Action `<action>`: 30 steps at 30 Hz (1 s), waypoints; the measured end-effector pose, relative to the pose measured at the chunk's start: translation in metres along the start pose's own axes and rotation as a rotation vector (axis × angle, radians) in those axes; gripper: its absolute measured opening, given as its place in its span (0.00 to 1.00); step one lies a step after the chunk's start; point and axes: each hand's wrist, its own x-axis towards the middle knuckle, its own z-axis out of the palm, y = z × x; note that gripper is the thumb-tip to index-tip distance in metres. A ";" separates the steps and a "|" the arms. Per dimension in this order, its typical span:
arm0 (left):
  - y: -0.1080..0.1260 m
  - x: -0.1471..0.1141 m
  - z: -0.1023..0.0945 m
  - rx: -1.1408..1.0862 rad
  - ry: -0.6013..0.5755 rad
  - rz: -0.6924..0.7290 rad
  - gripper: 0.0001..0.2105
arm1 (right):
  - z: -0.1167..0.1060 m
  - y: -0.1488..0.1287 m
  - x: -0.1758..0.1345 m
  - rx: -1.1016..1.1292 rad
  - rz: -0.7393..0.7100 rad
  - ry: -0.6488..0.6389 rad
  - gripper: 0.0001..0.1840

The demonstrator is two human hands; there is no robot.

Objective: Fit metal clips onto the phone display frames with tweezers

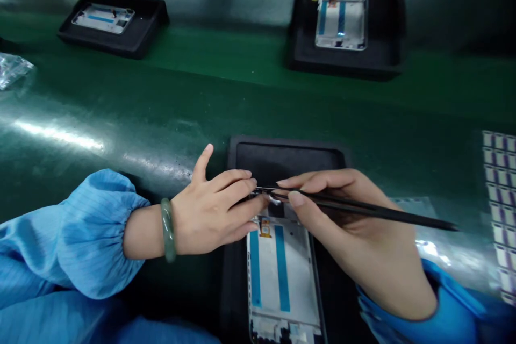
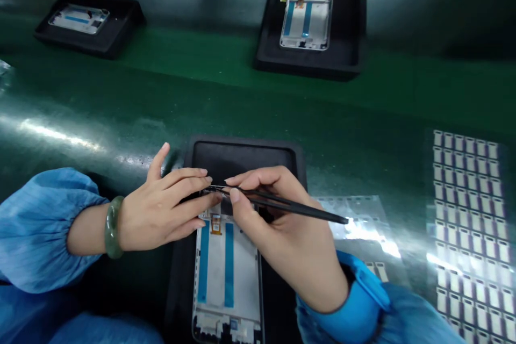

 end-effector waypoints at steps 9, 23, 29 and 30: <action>0.000 0.000 0.000 -0.007 0.001 0.000 0.13 | 0.001 0.003 0.000 -0.016 -0.020 0.002 0.07; -0.001 0.000 0.000 -0.017 0.011 0.001 0.13 | 0.000 0.004 -0.003 -0.131 -0.071 0.010 0.07; 0.000 0.000 0.001 -0.012 0.010 -0.003 0.14 | 0.001 0.004 -0.004 -0.175 -0.076 0.023 0.07; 0.000 0.000 0.001 -0.013 0.010 -0.004 0.14 | 0.001 0.003 -0.004 -0.149 -0.064 0.023 0.07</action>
